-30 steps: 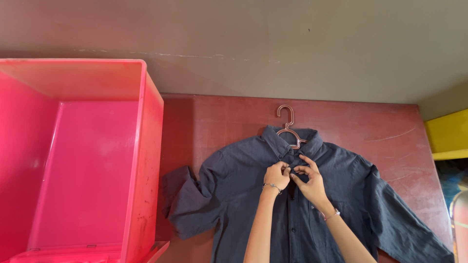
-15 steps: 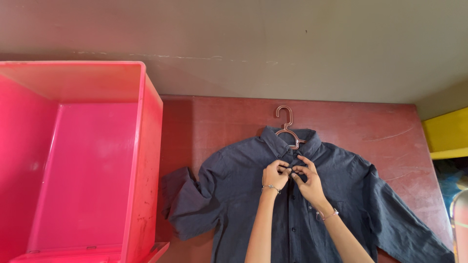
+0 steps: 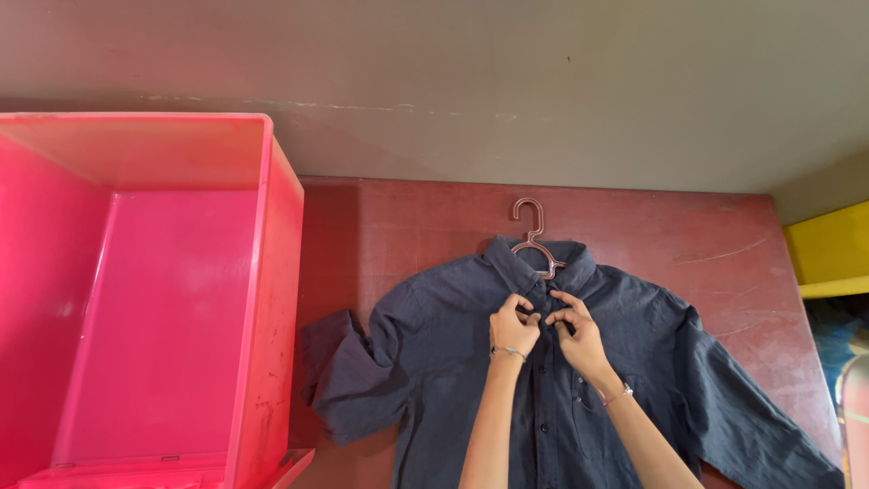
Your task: The person smooths and folds a dark gray shirt on a table, then places it on a hanger and hangs it on a clothing rack. Finally, the person closes a pink plastic drawer.
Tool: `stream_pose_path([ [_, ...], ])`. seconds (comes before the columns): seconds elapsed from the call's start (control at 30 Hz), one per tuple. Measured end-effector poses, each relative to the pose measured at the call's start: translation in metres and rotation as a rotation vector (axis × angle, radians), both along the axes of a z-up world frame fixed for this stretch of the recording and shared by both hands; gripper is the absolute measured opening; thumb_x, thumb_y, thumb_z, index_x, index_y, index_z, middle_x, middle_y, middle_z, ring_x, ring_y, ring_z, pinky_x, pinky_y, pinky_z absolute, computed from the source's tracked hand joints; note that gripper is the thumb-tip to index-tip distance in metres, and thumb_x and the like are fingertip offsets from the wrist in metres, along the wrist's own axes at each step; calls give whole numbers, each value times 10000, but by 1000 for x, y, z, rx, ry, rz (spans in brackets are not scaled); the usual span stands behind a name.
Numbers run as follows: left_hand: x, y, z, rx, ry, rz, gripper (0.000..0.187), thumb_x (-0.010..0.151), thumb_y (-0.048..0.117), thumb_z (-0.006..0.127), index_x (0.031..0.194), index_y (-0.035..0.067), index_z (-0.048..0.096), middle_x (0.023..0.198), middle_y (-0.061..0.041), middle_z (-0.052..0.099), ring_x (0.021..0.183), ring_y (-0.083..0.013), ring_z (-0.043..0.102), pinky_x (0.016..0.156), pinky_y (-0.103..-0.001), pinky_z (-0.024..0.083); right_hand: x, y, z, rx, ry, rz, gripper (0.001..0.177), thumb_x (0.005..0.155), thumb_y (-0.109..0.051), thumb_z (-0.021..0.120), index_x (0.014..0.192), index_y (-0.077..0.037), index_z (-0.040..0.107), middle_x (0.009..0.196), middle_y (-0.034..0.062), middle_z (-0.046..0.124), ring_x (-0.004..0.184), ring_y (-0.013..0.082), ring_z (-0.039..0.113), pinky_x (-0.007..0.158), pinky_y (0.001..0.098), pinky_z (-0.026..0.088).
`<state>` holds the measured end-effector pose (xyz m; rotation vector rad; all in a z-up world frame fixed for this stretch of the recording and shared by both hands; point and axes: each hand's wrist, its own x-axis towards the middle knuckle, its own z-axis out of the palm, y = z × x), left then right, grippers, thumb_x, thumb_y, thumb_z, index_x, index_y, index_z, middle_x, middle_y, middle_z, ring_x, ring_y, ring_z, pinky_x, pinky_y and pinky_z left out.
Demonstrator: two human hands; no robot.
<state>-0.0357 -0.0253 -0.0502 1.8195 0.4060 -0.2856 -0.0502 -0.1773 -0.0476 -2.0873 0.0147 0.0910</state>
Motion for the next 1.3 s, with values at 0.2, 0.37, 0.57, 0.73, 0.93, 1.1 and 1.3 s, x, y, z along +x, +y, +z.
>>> stream_pose_path([
  [0.2, 2, 5, 0, -50, 22, 5, 175, 795, 144, 805, 913, 94, 687, 738, -78, 748, 677, -216, 742, 643, -353, 559, -2, -1, 1, 16, -52, 12, 91, 816, 11, 729, 905, -6, 729, 1474, 89, 558, 1326, 261, 554, 1125, 398, 397],
  [0.37, -1, 4, -4, -78, -12, 15, 168, 807, 150, 807, 875, 80, 671, 714, -70, 739, 650, -219, 742, 610, -353, 553, -3, 4, 1, -17, -73, 19, 159, 774, -57, 801, 909, -20, 725, 1476, 95, 544, 1332, 262, 540, 1116, 416, 411],
  [0.57, -17, 0, -6, 195, -261, -40, 100, 869, 136, 754, 901, 87, 673, 995, -72, 646, 805, -305, 714, 672, -425, 563, -3, 0, -3, -74, -69, 18, 165, 792, -62, 788, 944, -26, 736, 1483, 90, 541, 1210, 242, 617, 1092, 393, 447],
  [0.73, -24, 7, -4, 243, -352, -185, 62, 919, 119, 717, 965, 95, 684, 1121, -65, 586, 864, -321, 706, 730, -449, 570, -4, 3, -6, -52, -53, -16, 157, 805, -65, 775, 955, -30, 749, 1477, 83, 561, 1134, 226, 667, 1077, 382, 466],
  [0.93, -25, 3, -1, 267, -336, -209, 107, 875, 107, 729, 961, 67, 679, 1132, -50, 588, 893, -304, 709, 743, -438, 571, 1, -4, 0, -23, -90, 38, 91, 838, -53, 750, 911, -13, 787, 1443, 111, 597, 1209, 228, 633, 1030, 370, 481],
  [1.1, -24, -1, -2, 271, -309, -205, 92, 871, 82, 712, 947, 50, 671, 1119, -48, 606, 905, -302, 705, 751, -440, 565, 5, 0, 4, -132, -63, 21, 113, 817, -89, 759, 894, -10, 780, 1417, 86, 616, 1043, 203, 697, 914, 324, 552],
  [1.3, -31, -4, -7, 280, -418, -147, 96, 860, 68, 706, 953, 62, 678, 1077, -47, 643, 911, -301, 707, 761, -433, 568, 13, -6, 10, -225, -28, 80, 140, 790, -78, 755, 892, 18, 763, 1388, 84, 627, 897, 178, 732, 835, 305, 587],
])
